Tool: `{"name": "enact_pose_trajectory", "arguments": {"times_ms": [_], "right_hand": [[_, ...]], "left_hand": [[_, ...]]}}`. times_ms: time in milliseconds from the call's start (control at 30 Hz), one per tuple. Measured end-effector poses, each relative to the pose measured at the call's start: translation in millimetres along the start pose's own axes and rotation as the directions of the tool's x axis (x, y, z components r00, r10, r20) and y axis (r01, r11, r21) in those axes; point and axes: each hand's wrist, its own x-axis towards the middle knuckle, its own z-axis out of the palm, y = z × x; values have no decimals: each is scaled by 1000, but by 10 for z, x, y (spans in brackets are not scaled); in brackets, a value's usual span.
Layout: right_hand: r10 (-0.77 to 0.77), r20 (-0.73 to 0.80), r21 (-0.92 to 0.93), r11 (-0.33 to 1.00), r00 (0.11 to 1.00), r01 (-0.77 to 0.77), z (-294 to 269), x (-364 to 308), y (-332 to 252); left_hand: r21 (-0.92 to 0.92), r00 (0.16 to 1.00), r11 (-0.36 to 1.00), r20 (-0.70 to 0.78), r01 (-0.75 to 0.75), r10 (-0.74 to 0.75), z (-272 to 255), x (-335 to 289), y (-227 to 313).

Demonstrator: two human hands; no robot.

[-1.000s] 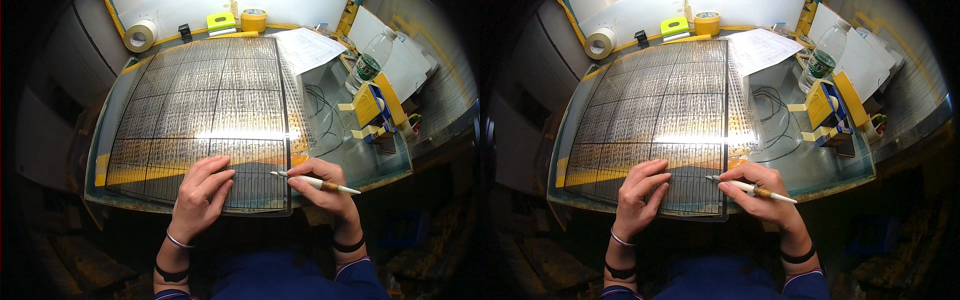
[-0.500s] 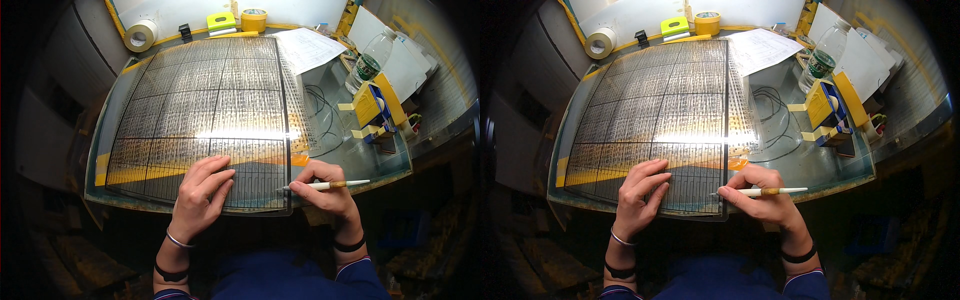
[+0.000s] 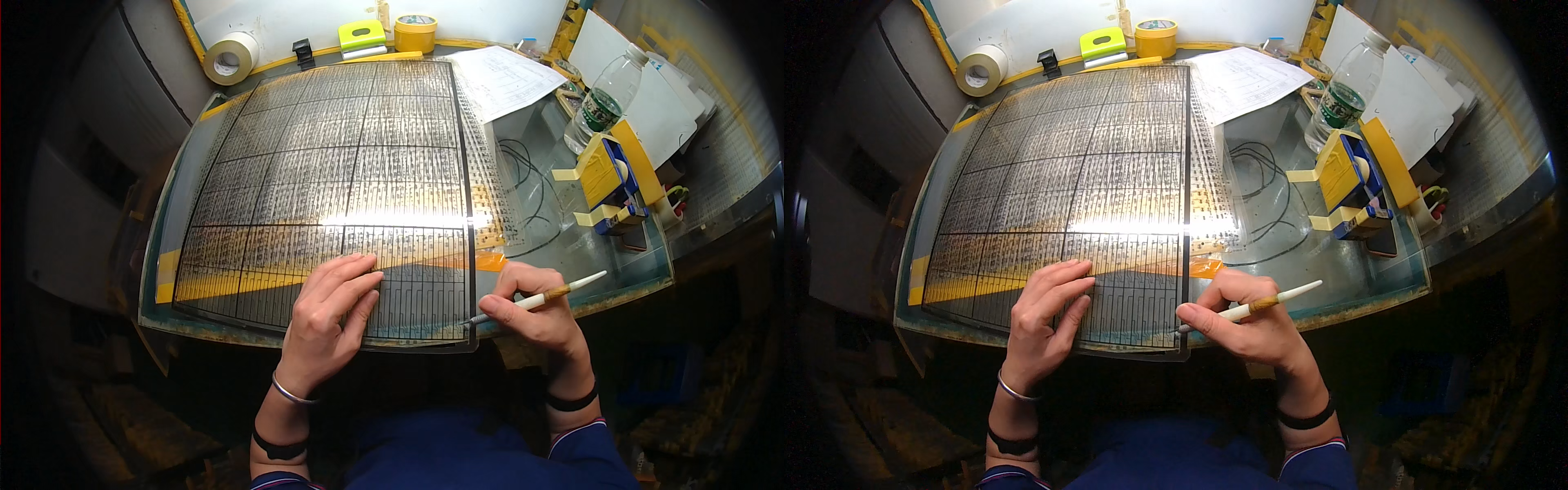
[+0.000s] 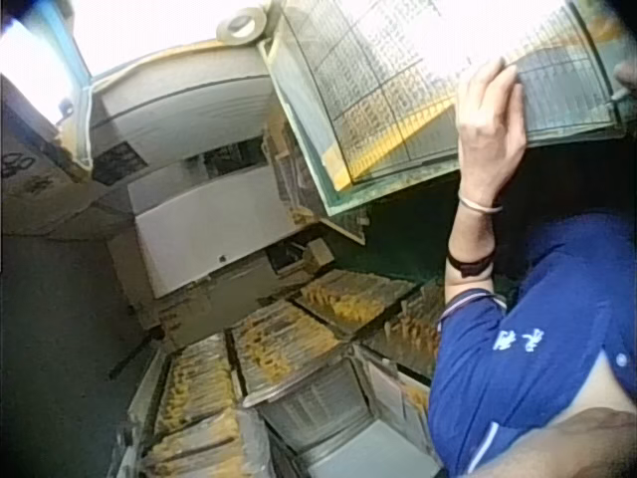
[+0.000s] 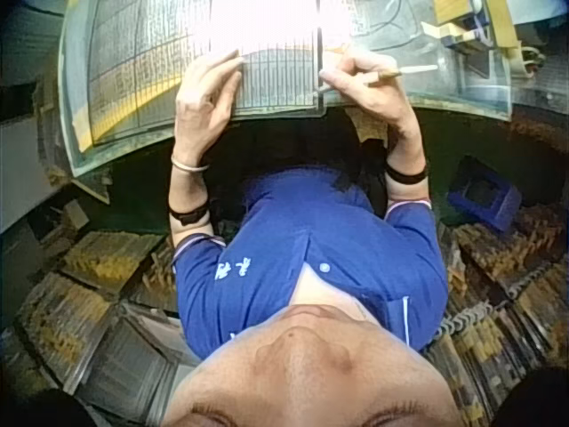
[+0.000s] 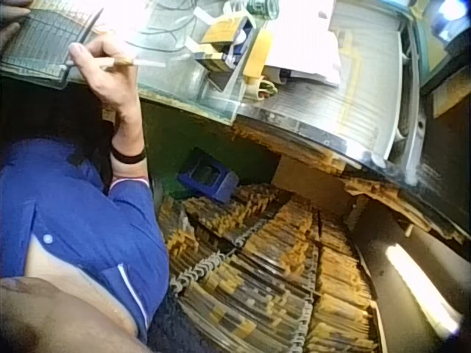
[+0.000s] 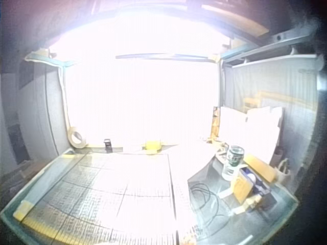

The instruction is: The recorder uses a precision knife to trim a grid-patterned plastic sheet along its edges on a workbench.

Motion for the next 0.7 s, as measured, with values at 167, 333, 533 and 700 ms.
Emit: {"name": "enact_pose_trajectory", "arguments": {"times_ms": [167, 333, 533, 700], "right_hand": [[52, -19, 42, 998, 998, -51, 20, 7, -52], [80, -88, 19, 997, 993, -79, 54, 16, -93], [-23, -90, -63, 998, 996, 17, 69, 45, -55], [-65, -68, -114, 992, 996, 57, 68, 56, -24]], "left_hand": [[-1, 1000, 1000, -4, -3, 3, -1, -2, -2], [-1, 1000, 1000, -4, -6, 6, 0, 3, -3], [4, 1000, 1000, -10, -19, 19, 3, -1, -13], [-2, 1000, 1000, -13, -15, 15, 10, 0, -12]]}}
